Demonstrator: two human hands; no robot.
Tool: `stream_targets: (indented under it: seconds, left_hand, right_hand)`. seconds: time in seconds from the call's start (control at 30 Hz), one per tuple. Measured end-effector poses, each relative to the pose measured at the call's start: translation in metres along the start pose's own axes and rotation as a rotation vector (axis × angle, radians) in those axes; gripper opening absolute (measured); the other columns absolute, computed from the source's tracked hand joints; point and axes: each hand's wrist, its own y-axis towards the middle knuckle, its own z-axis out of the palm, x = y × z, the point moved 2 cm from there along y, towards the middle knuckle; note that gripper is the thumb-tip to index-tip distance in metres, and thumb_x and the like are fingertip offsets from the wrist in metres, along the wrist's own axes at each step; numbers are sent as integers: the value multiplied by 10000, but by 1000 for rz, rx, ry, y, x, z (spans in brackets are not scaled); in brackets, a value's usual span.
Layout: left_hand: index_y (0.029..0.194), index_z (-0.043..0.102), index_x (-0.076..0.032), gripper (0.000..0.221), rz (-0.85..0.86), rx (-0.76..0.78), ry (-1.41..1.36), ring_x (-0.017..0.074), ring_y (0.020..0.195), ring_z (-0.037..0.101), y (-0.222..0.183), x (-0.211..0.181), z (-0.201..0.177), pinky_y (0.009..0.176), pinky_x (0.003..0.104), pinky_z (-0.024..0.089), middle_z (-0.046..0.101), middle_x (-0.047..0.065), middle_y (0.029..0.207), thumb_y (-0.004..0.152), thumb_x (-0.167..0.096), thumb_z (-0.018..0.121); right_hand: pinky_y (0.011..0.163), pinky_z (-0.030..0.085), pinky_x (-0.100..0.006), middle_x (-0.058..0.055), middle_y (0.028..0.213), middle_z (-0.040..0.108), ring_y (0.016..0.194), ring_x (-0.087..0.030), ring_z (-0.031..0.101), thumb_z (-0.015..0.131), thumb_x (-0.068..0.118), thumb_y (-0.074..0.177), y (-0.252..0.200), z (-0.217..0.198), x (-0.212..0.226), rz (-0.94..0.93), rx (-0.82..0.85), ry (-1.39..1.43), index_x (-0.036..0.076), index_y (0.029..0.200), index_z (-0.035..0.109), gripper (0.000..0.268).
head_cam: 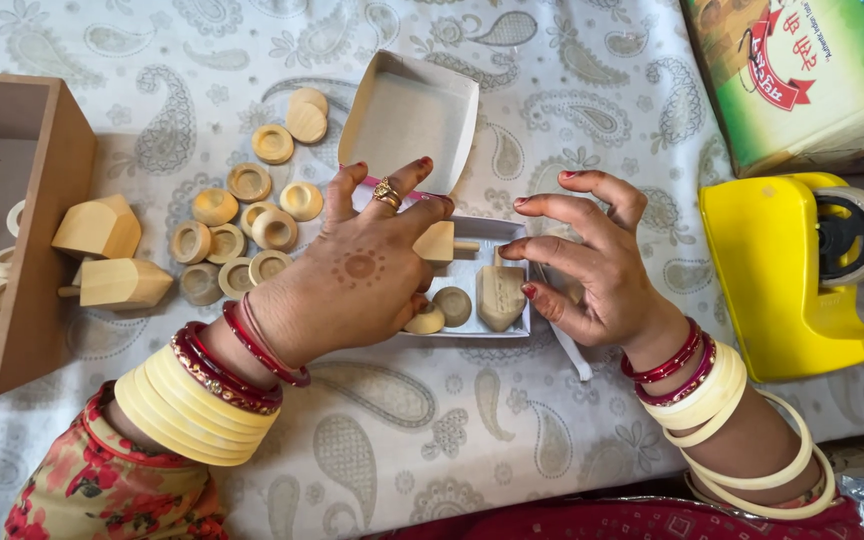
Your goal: Placing wooden dry fruit shaped items into small decorative boxes and wrapping the boxes in blue foil.
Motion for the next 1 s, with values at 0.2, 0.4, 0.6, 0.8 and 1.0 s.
stream_targets:
  seconds: [0.2,0.4,0.6,0.8,1.0]
  left_hand:
    - [855,833,-171,171,5,-60,-42,393,1459,208,-2,3,5,1062,741,141,475,143,1438,771,-298,755]
    - [660,827,-220,247,5,-10,-65,381,1457,201,-3,-7,-12,1085,696,116,486,119,1478,640,-466,823]
    - [746,808,-141,175,65,-20,-45,363,1457,245,-4,-14,-11,1088,682,144,520,115,1441,687,-305,799]
    - [763,794,-104,157,90,-122,163,354,1462,308,-5,-12,5,1112,682,180,558,80,1365,735,-247,734]
    - [717,792,-130,106,75,-13,73,368,1454,280,-2,-14,-1,1086,706,161,550,85,1346,732,-204,718]
  right_hand:
    - [1188,249,-453,-64,1329,653,1370,-334,367,686,406,937,1,0,0,0,12,7,148,1062,794,307]
    - [1178,245,-449,-56,1325,655,1366,-332,373,688,403,935,1,-1,0,-7,23,-2,158,1059,797,296]
    - [1168,240,-451,-52,1328,656,1359,-329,376,688,403,933,1,-1,1,-17,25,-16,168,1062,799,290]
    - [1175,237,-453,-56,1328,651,1361,-334,381,689,405,929,1,0,1,-21,24,-16,166,1064,796,294]
    - [1177,234,-457,-57,1331,651,1364,-335,377,682,414,934,0,-1,1,-21,23,-24,160,1056,793,303]
